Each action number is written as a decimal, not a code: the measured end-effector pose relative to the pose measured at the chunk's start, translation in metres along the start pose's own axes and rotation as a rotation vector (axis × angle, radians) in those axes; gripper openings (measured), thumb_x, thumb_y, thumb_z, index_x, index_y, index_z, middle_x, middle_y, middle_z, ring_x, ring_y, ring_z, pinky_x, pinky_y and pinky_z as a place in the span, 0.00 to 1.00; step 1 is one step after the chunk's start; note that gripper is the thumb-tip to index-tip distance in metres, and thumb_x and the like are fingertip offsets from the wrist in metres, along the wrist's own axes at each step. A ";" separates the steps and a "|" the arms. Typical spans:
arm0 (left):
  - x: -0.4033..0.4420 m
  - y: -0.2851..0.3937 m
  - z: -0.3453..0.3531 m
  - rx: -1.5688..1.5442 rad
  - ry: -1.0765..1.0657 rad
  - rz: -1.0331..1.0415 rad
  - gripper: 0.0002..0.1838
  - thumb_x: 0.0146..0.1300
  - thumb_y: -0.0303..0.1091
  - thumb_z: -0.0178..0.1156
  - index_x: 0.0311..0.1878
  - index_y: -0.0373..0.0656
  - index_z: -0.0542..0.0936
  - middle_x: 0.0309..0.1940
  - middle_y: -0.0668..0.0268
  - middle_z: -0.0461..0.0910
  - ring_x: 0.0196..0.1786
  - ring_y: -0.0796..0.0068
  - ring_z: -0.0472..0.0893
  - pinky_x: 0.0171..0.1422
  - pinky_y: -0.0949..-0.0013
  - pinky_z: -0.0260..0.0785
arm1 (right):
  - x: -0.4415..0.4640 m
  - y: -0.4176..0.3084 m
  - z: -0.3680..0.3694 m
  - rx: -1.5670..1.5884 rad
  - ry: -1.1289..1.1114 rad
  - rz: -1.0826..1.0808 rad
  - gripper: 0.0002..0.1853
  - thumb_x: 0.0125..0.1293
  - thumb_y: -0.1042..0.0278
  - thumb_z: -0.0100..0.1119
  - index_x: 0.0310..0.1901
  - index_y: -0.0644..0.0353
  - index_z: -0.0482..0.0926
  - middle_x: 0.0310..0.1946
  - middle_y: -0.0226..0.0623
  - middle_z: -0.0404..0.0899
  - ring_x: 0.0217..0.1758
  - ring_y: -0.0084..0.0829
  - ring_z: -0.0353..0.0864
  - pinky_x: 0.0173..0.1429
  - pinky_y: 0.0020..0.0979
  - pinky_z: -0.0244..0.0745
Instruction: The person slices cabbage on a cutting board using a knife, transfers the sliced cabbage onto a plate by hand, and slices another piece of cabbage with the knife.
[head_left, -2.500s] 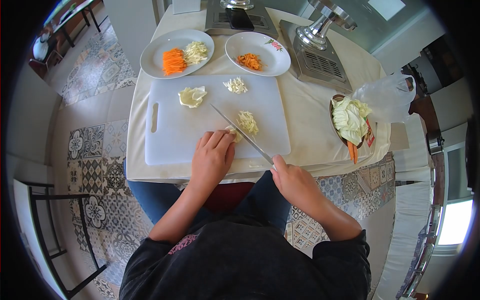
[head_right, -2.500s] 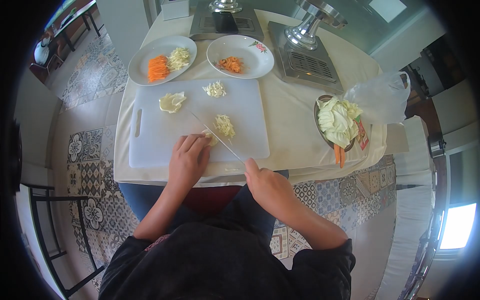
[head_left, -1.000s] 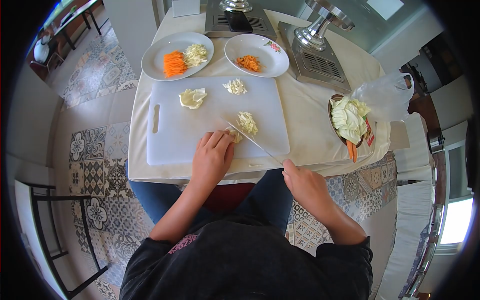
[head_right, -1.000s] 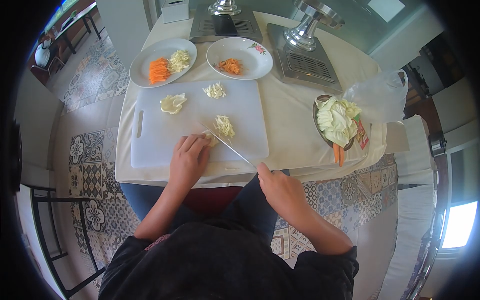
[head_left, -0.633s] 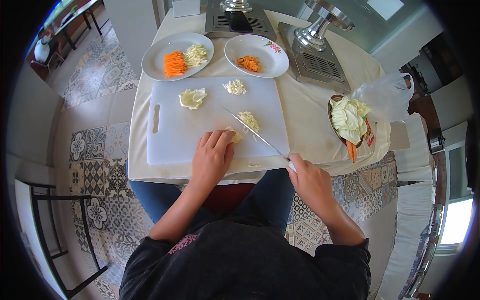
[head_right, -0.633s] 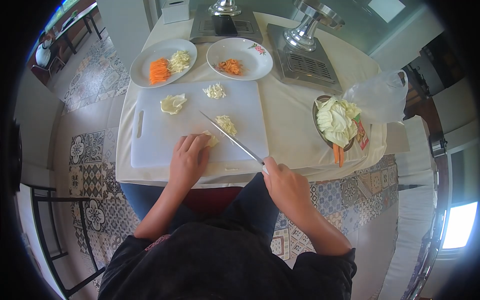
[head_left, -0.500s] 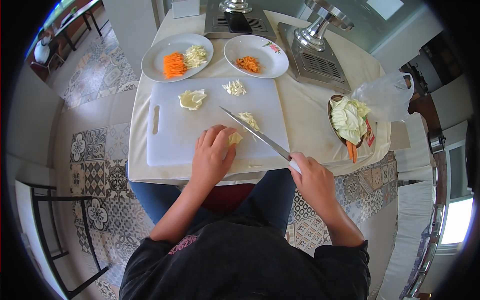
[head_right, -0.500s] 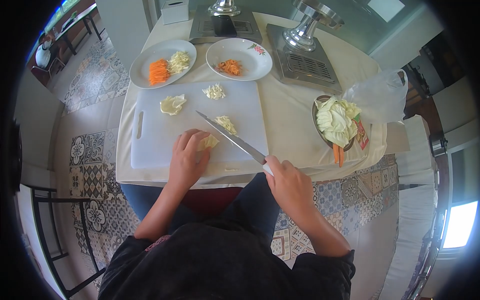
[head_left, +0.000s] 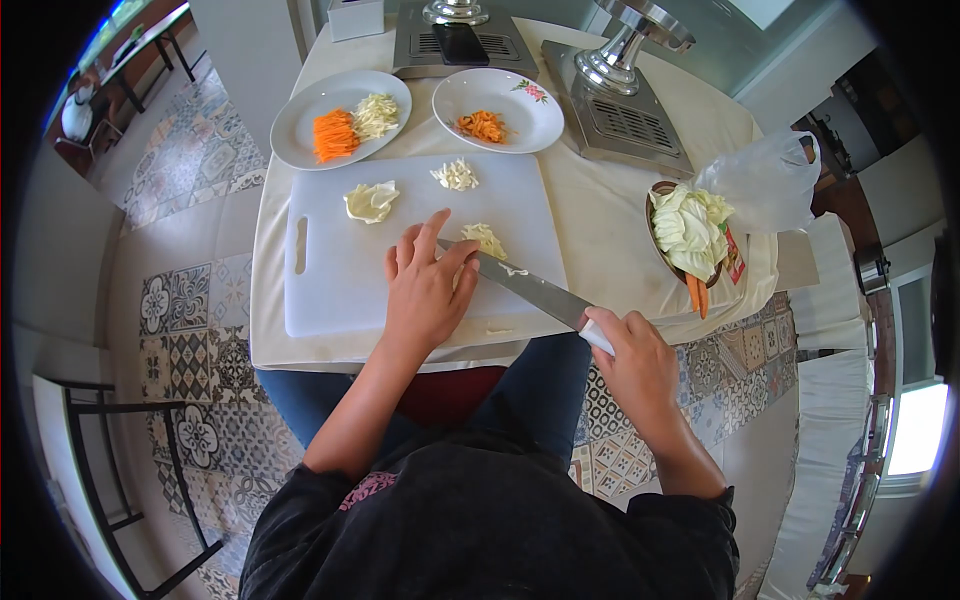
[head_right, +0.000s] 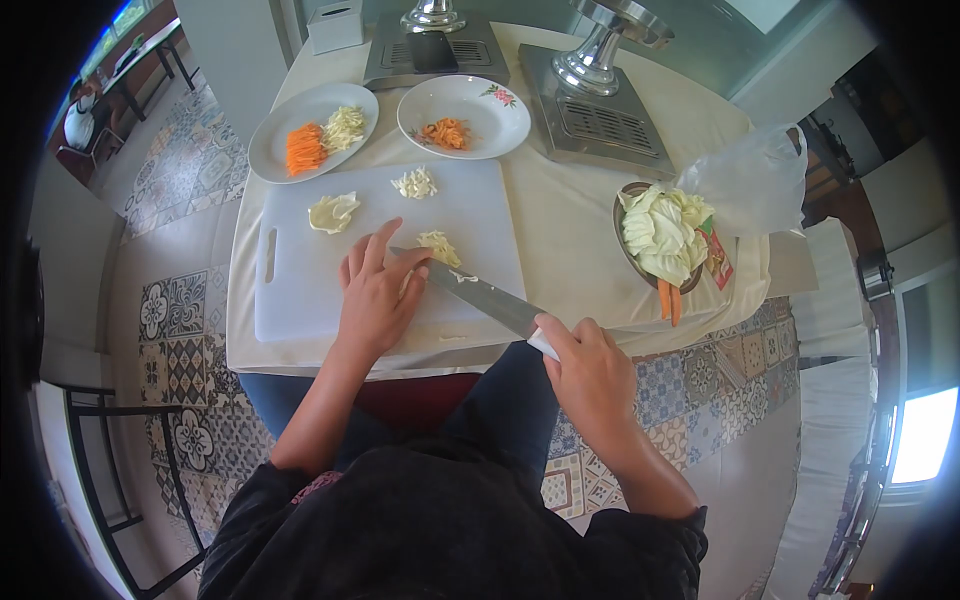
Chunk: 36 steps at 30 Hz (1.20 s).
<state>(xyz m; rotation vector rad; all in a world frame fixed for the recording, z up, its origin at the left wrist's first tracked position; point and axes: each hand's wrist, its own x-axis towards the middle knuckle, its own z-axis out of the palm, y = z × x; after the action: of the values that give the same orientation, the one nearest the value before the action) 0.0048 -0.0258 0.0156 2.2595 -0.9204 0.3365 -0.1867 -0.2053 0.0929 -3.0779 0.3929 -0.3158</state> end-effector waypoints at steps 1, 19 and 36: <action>0.001 0.000 0.000 0.007 -0.009 0.005 0.14 0.66 0.37 0.62 0.54 0.52 0.85 0.70 0.59 0.68 0.68 0.50 0.67 0.71 0.48 0.56 | -0.001 0.000 0.000 0.001 -0.003 0.004 0.23 0.57 0.71 0.70 0.55 0.43 0.80 0.30 0.33 0.72 0.35 0.37 0.81 0.36 0.40 0.78; 0.003 0.008 -0.008 0.013 -0.081 0.073 0.16 0.67 0.39 0.61 0.56 0.60 0.87 0.75 0.61 0.64 0.73 0.45 0.63 0.77 0.44 0.48 | 0.007 -0.005 -0.001 0.043 -0.020 -0.013 0.21 0.59 0.70 0.69 0.55 0.43 0.79 0.31 0.34 0.73 0.35 0.38 0.82 0.36 0.40 0.78; 0.010 -0.016 -0.013 -0.065 -0.016 0.007 0.07 0.60 0.31 0.66 0.43 0.50 0.85 0.66 0.61 0.73 0.68 0.53 0.69 0.74 0.44 0.53 | -0.021 0.040 -0.049 0.338 -0.227 0.273 0.18 0.56 0.65 0.73 0.49 0.48 0.83 0.39 0.38 0.86 0.43 0.46 0.85 0.45 0.41 0.78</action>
<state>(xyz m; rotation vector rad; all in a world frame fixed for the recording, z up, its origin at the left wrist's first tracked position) 0.0234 -0.0139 0.0225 2.2034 -0.9352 0.2878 -0.2268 -0.2384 0.1349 -2.6496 0.6617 -0.0187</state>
